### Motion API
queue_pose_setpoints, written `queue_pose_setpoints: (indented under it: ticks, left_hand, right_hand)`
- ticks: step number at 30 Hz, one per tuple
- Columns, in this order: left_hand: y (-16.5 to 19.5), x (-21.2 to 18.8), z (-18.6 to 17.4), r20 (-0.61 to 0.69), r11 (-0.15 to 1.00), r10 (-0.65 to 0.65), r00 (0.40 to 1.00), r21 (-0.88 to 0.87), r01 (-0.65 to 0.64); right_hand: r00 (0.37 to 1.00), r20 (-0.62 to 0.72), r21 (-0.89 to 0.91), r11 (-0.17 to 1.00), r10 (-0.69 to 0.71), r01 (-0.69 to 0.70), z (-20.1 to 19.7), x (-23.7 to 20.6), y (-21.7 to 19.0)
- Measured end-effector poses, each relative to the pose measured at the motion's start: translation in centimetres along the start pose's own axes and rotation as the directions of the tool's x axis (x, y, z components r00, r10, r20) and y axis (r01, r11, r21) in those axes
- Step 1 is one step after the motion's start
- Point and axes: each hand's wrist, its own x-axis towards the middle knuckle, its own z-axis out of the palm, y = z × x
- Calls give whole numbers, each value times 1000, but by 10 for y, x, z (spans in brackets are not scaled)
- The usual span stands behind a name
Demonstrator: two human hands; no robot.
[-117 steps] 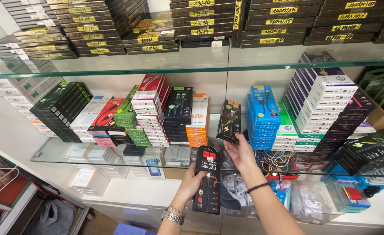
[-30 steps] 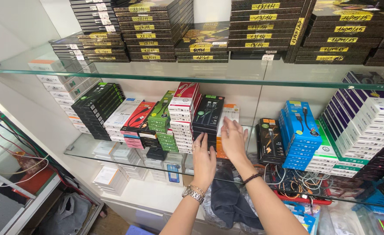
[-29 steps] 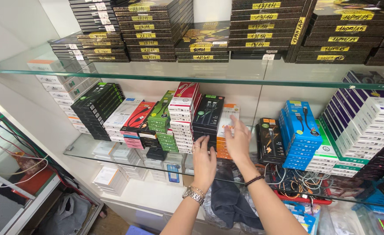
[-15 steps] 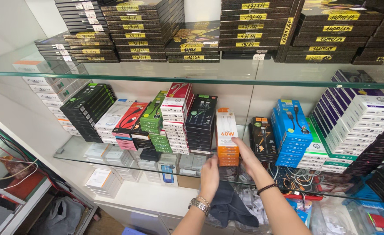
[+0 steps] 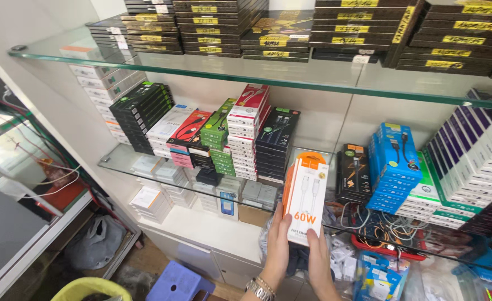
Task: The person wipes the glass shelf and the retail packaging boxes of phone accessories with a gray cloth, lifting each box, wiping its surfaces, and placing it back on the shelf. They work through boxes of different colors one at a time, including purple, green, blue, and orange charger and cable boxes.
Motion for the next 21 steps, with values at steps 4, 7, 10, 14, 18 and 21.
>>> queue_pose_setpoints:
  ticks: [4, 7, 10, 14, 18, 21]
  left_hand:
    - [5, -17, -27, -114, 972, 197, 974, 154, -178]
    - [10, -12, -40, -63, 952, 197, 979, 250, -175]
    - [8, -10, -45, 23, 923, 170, 985, 346, -167]
    - [-13, -26, -50, 132, 979, 116, 984, 151, -136]
    - [-42, -52, -60, 70, 940, 304, 950, 141, -311]
    - [-48, -55, -68, -61, 941, 335, 940, 79, -330]
  right_hand:
    - [994, 90, -15, 998, 60, -59, 14, -8, 29]
    - [998, 61, 63, 997, 36, -40, 23, -7, 41]
    - [1000, 2, -20, 1000, 24, -24, 22, -11, 52]
    - [999, -41, -154, 988, 20, -27, 2, -27, 77]
    - [996, 52, -164, 983, -75, 83, -7, -48, 91]
    - [957, 241, -195, 958, -163, 212, 9, -43, 65]
